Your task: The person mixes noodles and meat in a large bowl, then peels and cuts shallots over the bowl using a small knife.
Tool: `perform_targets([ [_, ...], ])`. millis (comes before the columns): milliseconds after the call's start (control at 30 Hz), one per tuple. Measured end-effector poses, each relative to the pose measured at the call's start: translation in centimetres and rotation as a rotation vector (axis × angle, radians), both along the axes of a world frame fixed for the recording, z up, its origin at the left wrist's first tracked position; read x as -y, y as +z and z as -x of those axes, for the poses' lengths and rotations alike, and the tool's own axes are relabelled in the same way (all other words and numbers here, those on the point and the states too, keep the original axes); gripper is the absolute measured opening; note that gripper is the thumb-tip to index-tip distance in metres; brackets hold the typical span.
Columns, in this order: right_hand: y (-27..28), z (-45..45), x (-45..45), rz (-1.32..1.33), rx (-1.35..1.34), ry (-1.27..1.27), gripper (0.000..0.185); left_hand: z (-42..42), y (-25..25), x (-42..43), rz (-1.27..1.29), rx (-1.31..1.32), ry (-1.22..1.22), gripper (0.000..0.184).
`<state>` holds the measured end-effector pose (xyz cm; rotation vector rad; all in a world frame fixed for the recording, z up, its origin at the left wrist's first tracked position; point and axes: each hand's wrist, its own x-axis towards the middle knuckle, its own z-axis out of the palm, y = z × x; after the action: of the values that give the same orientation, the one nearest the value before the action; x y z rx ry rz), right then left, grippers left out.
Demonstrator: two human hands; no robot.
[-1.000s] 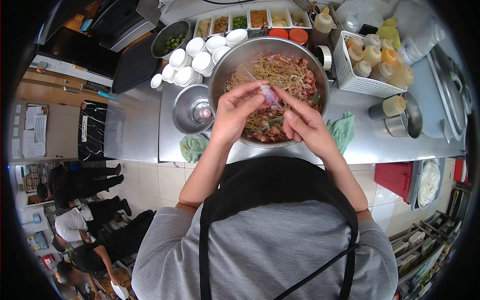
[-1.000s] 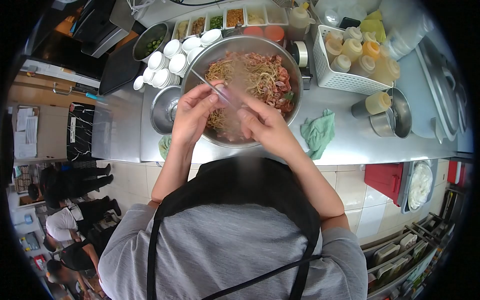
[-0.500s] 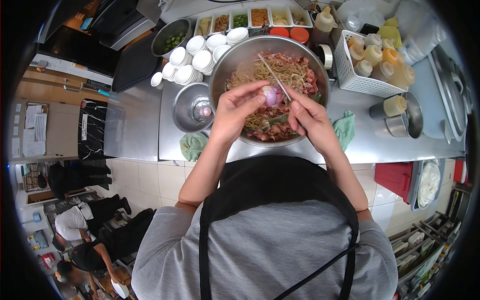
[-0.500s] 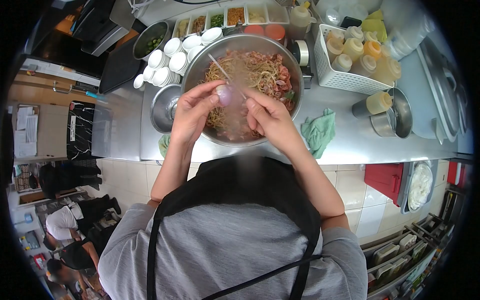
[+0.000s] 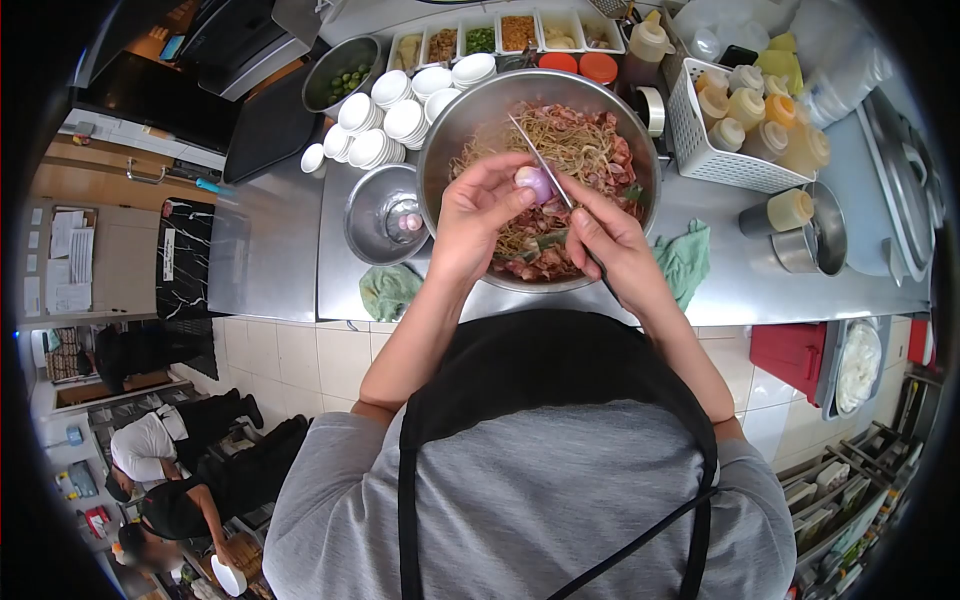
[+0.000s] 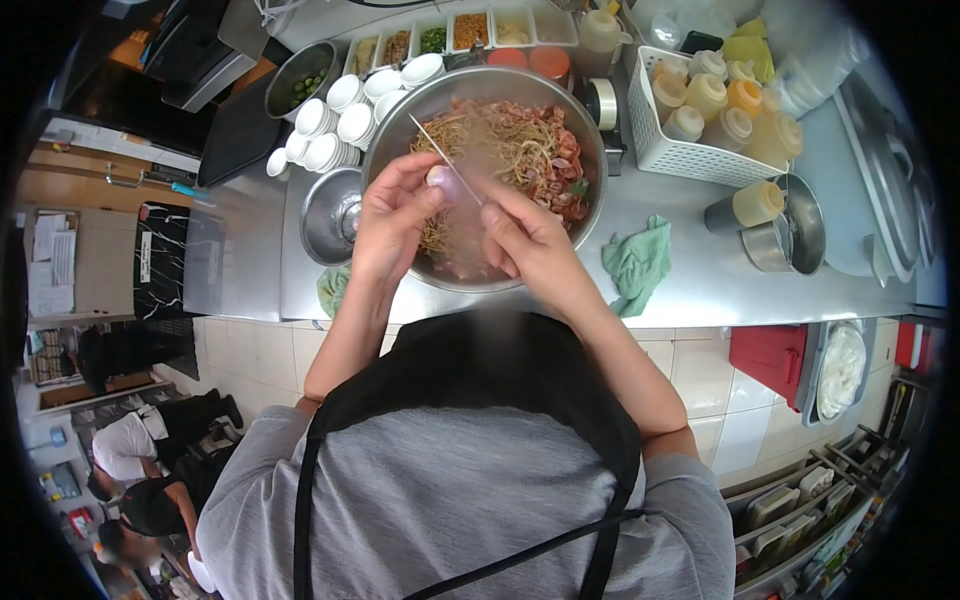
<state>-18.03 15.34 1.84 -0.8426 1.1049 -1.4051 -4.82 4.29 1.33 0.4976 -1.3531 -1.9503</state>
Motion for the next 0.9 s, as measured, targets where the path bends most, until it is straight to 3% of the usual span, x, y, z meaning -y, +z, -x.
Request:
perform_targets([
  [267,-0.3,0.4,0.1,-0.016,-0.017,-0.043,0.035,0.1,0.7,-0.2,-0.191,-0.047,-0.010,0.033],
  [367,-0.2,0.2,0.1,-0.016,-0.076,-0.017,0.035,0.4,-0.6,0.1,-0.043,-0.018,0.052,0.033],
  [600,-0.9,2.0,0.5,-0.034,-0.146,-0.172,0.034,-0.1,-0.5,0.3,-0.034,0.027,0.032,0.032],
  [767,-1.3,3.5,0.1,-0.047,-0.237,-0.238,0.035,-0.6,0.2,0.6,-0.331,-0.053,-0.071,0.031],
  [900,-1.2,3.7,-0.3,-0.138,-0.353,-0.193,0.035,-0.6,0.2,0.4,-0.364,-0.058,-0.053,0.033],
])
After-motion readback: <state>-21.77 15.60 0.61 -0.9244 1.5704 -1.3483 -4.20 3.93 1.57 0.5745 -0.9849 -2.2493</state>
